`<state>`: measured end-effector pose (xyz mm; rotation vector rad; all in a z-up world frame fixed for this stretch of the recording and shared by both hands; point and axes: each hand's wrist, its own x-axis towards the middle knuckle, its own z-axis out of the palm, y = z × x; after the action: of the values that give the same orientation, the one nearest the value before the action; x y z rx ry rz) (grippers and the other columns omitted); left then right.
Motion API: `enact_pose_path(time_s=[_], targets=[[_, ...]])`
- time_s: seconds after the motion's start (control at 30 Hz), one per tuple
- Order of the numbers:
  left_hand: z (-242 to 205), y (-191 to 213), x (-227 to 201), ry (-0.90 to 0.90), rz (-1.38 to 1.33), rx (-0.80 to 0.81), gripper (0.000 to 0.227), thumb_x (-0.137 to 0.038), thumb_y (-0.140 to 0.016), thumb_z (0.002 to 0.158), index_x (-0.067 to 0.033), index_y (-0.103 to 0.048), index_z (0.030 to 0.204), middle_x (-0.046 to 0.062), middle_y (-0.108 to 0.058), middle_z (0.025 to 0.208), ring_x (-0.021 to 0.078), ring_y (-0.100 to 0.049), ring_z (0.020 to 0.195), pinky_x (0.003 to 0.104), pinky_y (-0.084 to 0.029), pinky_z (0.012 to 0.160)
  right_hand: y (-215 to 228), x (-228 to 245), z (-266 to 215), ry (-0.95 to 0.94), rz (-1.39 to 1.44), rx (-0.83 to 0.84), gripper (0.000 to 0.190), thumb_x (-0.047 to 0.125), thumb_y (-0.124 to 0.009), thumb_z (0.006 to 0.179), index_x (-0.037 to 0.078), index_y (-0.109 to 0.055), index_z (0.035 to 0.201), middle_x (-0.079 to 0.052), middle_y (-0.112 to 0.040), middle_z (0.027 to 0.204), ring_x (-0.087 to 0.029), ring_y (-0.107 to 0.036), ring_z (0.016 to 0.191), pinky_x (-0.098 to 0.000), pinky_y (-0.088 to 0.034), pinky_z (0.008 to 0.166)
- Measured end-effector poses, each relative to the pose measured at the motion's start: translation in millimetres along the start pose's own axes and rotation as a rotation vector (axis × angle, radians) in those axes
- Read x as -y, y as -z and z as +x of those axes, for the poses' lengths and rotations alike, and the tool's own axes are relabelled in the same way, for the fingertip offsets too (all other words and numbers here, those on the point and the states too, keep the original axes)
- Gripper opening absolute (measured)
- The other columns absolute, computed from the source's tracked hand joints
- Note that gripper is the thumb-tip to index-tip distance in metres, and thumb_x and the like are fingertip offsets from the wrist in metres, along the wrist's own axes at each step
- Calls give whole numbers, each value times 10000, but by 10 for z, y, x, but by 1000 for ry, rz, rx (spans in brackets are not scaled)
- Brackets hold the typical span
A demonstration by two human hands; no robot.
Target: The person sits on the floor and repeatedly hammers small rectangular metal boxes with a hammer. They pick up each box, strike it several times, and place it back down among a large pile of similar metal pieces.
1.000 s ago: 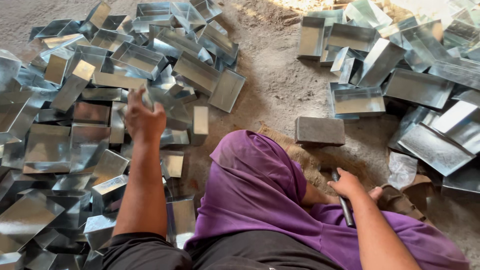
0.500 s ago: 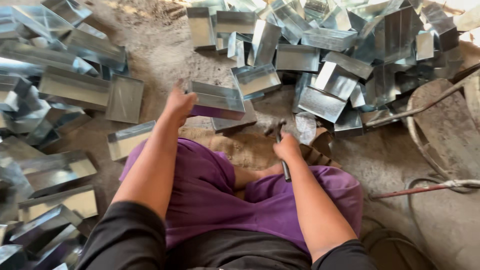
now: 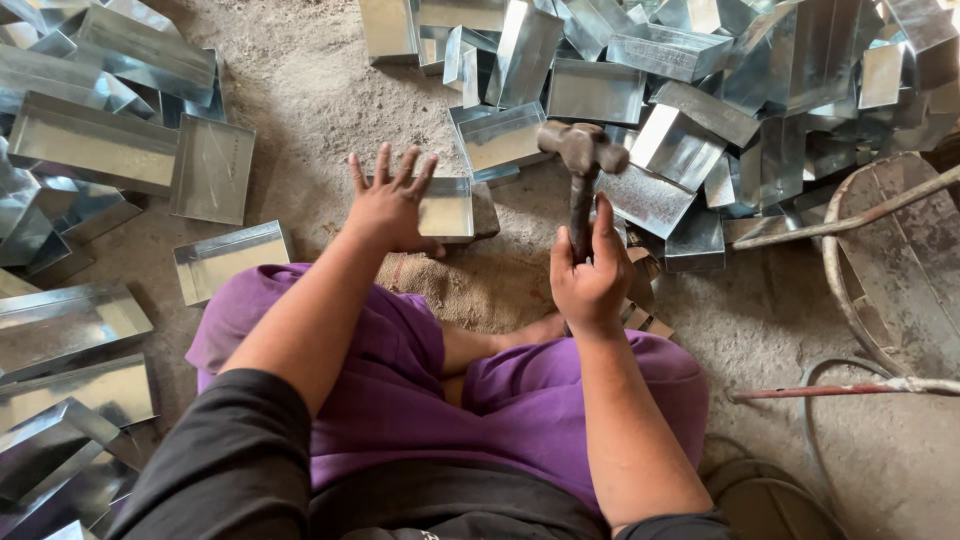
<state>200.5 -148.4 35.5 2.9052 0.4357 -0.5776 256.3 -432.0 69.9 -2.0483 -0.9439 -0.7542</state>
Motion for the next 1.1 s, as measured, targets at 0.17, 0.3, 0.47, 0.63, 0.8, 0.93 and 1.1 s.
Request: enact_pose_path(time_s=[0.17, 0.3, 0.47, 0.63, 0.8, 0.93, 1.1], targets=[[169, -141, 31, 54, 14, 31, 1397, -730, -826, 605, -226, -47, 1649, 61, -141, 1719, 372, -142, 1551, 738, 72, 1174, -179, -25, -135, -73, 206, 79, 467, 41, -653, 1026, 27, -535, 1479, -117, -721, 1006, -203, -716, 797, -325, -597, 712], [302, -261, 135, -20, 33, -79, 1370, -715, -859, 572, -186, -181, 1639, 123, -374, 1558, 369, -322, 1449, 598, -80, 1212, -461, -121, -296, -188, -2, 550, 474, 60, -696, 920, 54, -644, 1391, -132, -701, 886, -274, -693, 728, -402, -589, 677], [293, -303, 173, -18, -45, -159, 1288, -641, -887, 545, -171, -300, 1591, 97, -459, 1469, 358, -389, 1365, 537, -218, 1167, -507, -167, -338, -239, 19, 409, 434, 47, -714, 850, 43, -686, 1282, -169, -693, 910, -361, -688, 784, -447, -562, 682], [288, -359, 222, -24, -49, -166, 1314, -610, -896, 526, -169, -284, 1602, 102, -464, 1460, 348, -390, 1369, 544, -247, 1153, -557, -146, -367, -159, 87, 271, 394, 43, -698, 904, 35, -667, 1296, -162, -688, 917, -342, -708, 802, -423, -569, 703], [275, -310, 182, -14, -50, -123, 1337, -626, -894, 543, -167, -245, 1618, 98, -438, 1490, 354, -375, 1385, 565, -235, 1172, -654, -157, -391, -178, -45, 499, 412, 44, -738, 776, 28, -717, 1187, -175, -702, 871, -380, -698, 737, -456, -555, 658], [293, -306, 198, 9, -58, -89, 1361, -637, -893, 553, -170, -204, 1630, 91, -411, 1521, 352, -347, 1411, 580, -198, 1197, -612, -195, -463, -273, 68, 354, 371, 57, -706, 876, 9, -675, 1242, -173, -700, 925, -346, -720, 770, -412, -576, 677], [268, -322, 197, 8, -62, -89, 1357, -637, -890, 566, -166, -207, 1640, 93, -411, 1523, 346, -337, 1424, 574, -191, 1204, -651, -289, -528, -253, 113, 330, 333, 61, -708, 907, 16, -692, 1236, -177, -710, 948, -362, -723, 807, -414, -578, 701]])
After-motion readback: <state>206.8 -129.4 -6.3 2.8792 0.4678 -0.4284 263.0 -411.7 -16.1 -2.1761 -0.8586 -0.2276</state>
